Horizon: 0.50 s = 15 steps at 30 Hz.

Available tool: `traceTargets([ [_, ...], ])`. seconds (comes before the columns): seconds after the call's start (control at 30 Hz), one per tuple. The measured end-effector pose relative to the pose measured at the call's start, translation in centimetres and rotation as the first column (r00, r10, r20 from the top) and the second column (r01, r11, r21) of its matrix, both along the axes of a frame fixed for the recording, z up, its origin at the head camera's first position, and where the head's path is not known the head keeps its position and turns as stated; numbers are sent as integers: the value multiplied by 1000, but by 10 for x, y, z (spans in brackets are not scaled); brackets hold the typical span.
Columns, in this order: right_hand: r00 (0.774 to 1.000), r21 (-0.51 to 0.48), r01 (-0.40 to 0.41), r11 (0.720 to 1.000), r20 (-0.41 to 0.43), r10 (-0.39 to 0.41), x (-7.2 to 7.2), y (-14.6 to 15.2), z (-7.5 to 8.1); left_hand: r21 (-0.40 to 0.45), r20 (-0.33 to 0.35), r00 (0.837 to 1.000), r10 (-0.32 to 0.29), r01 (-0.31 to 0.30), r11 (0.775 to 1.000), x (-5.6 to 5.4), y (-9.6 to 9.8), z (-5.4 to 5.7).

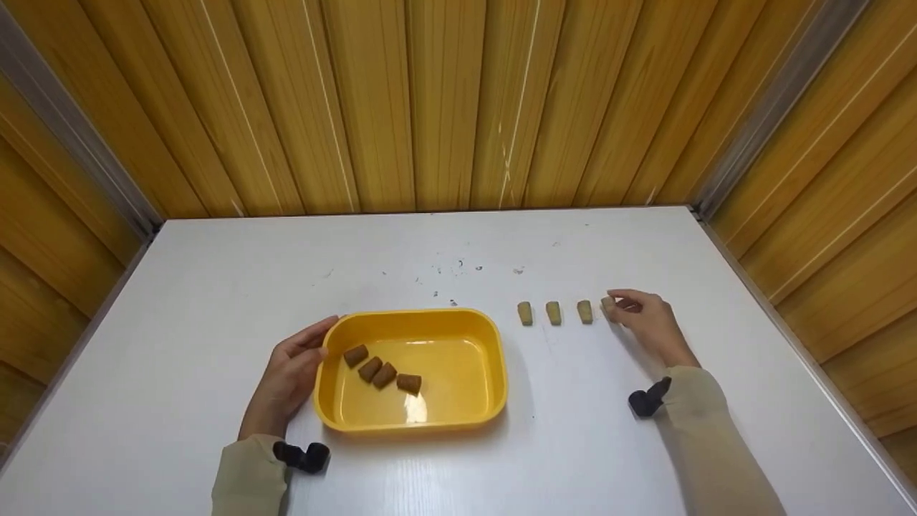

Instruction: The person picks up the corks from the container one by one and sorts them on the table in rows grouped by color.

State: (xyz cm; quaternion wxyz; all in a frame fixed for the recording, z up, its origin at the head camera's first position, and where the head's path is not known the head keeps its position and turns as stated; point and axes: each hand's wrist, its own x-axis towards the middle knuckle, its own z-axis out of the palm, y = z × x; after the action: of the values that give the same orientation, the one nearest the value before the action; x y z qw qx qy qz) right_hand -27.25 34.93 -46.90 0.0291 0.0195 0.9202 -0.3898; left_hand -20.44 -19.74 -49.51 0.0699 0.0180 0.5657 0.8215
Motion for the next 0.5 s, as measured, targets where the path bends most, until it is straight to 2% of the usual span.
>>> traceTargets([
  [0.5, 998, 36, -20, 999, 66, 17, 3, 9, 2, -7, 6, 1000, 9, -9, 1000, 0, 0, -1],
])
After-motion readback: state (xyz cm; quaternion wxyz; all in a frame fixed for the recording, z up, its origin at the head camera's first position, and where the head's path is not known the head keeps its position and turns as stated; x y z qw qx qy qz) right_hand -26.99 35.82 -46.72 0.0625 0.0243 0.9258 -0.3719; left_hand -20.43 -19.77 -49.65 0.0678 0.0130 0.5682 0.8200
